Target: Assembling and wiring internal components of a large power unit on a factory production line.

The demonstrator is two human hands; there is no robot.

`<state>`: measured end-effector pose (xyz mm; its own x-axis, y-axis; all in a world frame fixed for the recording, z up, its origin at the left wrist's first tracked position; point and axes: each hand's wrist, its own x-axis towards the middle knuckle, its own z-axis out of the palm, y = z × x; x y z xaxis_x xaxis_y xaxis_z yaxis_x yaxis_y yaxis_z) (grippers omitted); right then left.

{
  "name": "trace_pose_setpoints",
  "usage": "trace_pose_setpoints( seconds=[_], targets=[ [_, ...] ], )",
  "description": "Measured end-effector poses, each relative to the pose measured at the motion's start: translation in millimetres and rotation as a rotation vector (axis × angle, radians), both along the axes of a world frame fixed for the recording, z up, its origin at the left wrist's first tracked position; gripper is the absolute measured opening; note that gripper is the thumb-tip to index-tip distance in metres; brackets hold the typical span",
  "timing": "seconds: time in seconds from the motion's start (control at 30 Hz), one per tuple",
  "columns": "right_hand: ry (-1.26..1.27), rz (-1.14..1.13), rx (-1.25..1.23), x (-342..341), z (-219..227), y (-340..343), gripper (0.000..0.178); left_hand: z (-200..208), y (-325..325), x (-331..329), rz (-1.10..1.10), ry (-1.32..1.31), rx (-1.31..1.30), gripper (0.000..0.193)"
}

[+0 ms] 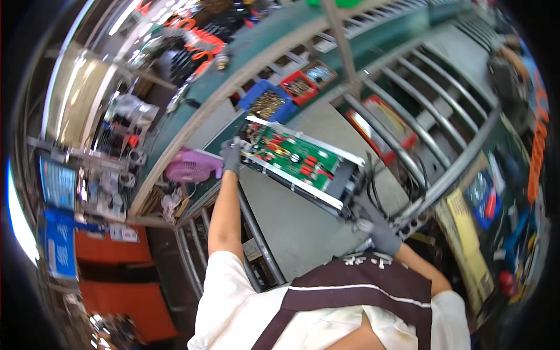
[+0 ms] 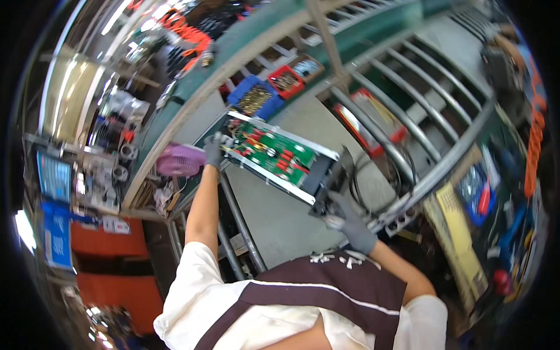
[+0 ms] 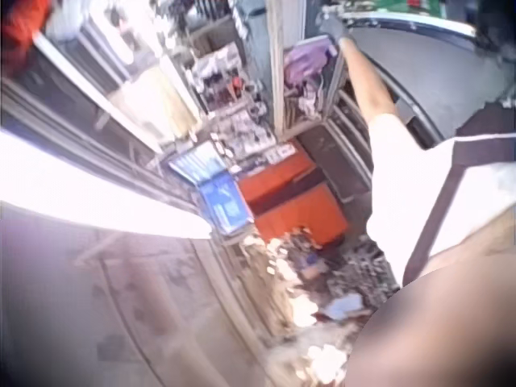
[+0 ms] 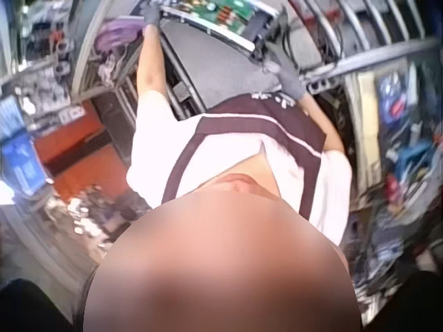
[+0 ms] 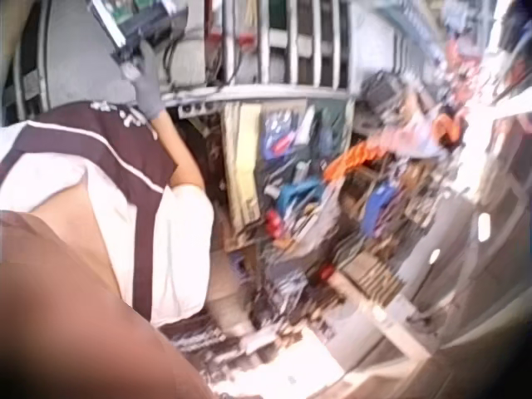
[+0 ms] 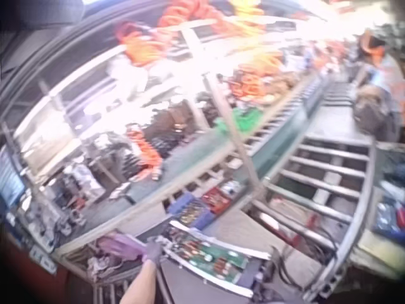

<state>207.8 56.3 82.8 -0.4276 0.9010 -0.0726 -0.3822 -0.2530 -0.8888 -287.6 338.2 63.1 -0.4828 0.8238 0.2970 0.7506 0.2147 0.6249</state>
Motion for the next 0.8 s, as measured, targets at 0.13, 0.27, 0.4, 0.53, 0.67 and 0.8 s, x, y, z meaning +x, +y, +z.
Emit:
trace_pose_setpoints(
  seconds=[0.13, 0.27, 0.4, 0.53, 0.67, 0.8],
  targets=[
    [0.225, 0.067, -0.201, -2, 3, -12, 0.078, 2, 7, 0, -0.289, -0.103, -0.123, 0.054],
    [0.037, 0.099, -0.091, -5, -19, 16, 0.06, 1, 2, -65, -0.448, -0.691, -0.226, 0.039],
    [0.016, -0.028, -0.021, 6, -13, 19, 0.04, 35, -8, -64, -0.193, -0.561, -0.099, 0.055],
    [-0.379, -0.443, -0.004, 103, -16, -11, 0.032, 38, 0, -16, -0.126, -0.228, -0.066, 0.064],
    [-0.404, -0.995, -0.283, 241, -73, -76, 0.025, 60, -12, -45, 0.145, 0.448, -0.384, 0.064],
    [-0.848, -1.891, -0.513, 412, -183, -186, 0.019, 81, -25, 47, 0.209, 0.979, -0.176, 0.073]
  ],
)
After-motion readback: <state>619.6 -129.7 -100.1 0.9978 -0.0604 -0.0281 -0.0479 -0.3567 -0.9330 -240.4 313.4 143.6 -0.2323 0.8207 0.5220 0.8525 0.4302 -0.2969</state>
